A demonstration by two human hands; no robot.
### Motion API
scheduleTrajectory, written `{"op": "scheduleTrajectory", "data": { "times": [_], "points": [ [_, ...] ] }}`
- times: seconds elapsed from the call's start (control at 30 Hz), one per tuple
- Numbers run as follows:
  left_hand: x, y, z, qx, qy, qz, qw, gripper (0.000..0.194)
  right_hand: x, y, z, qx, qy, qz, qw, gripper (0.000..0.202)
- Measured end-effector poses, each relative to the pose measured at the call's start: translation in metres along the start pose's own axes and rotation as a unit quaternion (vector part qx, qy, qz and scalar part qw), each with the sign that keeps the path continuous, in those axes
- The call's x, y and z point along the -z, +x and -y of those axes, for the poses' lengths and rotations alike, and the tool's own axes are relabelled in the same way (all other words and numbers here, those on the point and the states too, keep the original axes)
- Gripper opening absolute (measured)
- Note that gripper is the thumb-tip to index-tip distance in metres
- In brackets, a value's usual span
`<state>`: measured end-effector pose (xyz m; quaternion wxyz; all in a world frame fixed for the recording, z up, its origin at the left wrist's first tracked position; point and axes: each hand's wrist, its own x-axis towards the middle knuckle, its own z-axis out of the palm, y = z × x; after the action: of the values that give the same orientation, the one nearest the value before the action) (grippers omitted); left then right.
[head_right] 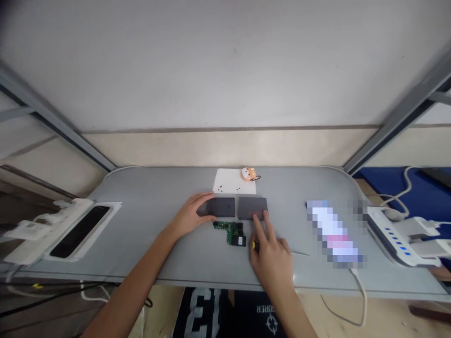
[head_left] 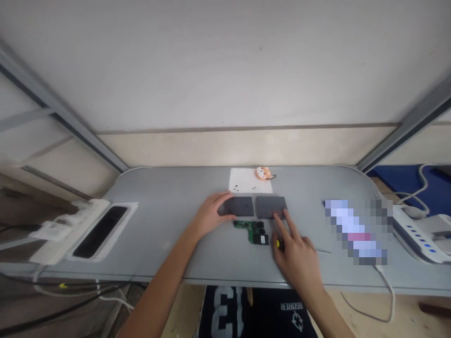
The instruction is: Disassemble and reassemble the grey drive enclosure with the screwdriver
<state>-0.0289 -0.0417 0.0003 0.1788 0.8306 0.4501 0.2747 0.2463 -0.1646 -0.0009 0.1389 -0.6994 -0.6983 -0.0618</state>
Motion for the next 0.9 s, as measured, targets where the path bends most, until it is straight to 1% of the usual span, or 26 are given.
{"op": "scheduleTrajectory", "data": {
  "times": [0.07,0.13,0.27,0.5,0.7,0.77,0.9],
  "points": [
    [0.0008,0.0004,-0.0024,0.013,-0.006,-0.005,1.000,0.067,0.0000,0.0020,0.0006,-0.002,0.002,0.007,1.000,0.057],
    [0.0009,0.0006,-0.0039,0.023,-0.010,-0.009,1.000,0.067,-0.0006,0.0039,0.0007,-0.002,0.010,0.006,1.000,0.058],
    [-0.0009,0.0001,-0.0029,0.045,-0.008,-0.006,0.999,0.063,-0.0023,0.0043,0.0005,-0.006,0.023,-0.004,1.000,0.058],
    [-0.0029,-0.0002,-0.0025,0.048,0.004,-0.015,0.999,0.057,-0.0026,0.0006,0.0015,-0.021,0.046,-0.026,0.998,0.055],
    [-0.0006,-0.0024,-0.0047,0.080,-0.011,0.001,0.997,0.069,-0.0008,-0.0001,0.0026,-0.050,0.063,-0.044,0.996,0.048],
    [0.0003,-0.0029,-0.0048,0.079,-0.015,0.005,0.997,0.072,-0.0007,0.0001,0.0024,-0.046,0.065,-0.044,0.996,0.047],
    [0.0018,-0.0039,-0.0050,0.077,-0.017,0.005,0.997,0.072,-0.0010,0.0009,0.0007,-0.028,0.067,-0.033,0.997,0.048]
  ]
}}
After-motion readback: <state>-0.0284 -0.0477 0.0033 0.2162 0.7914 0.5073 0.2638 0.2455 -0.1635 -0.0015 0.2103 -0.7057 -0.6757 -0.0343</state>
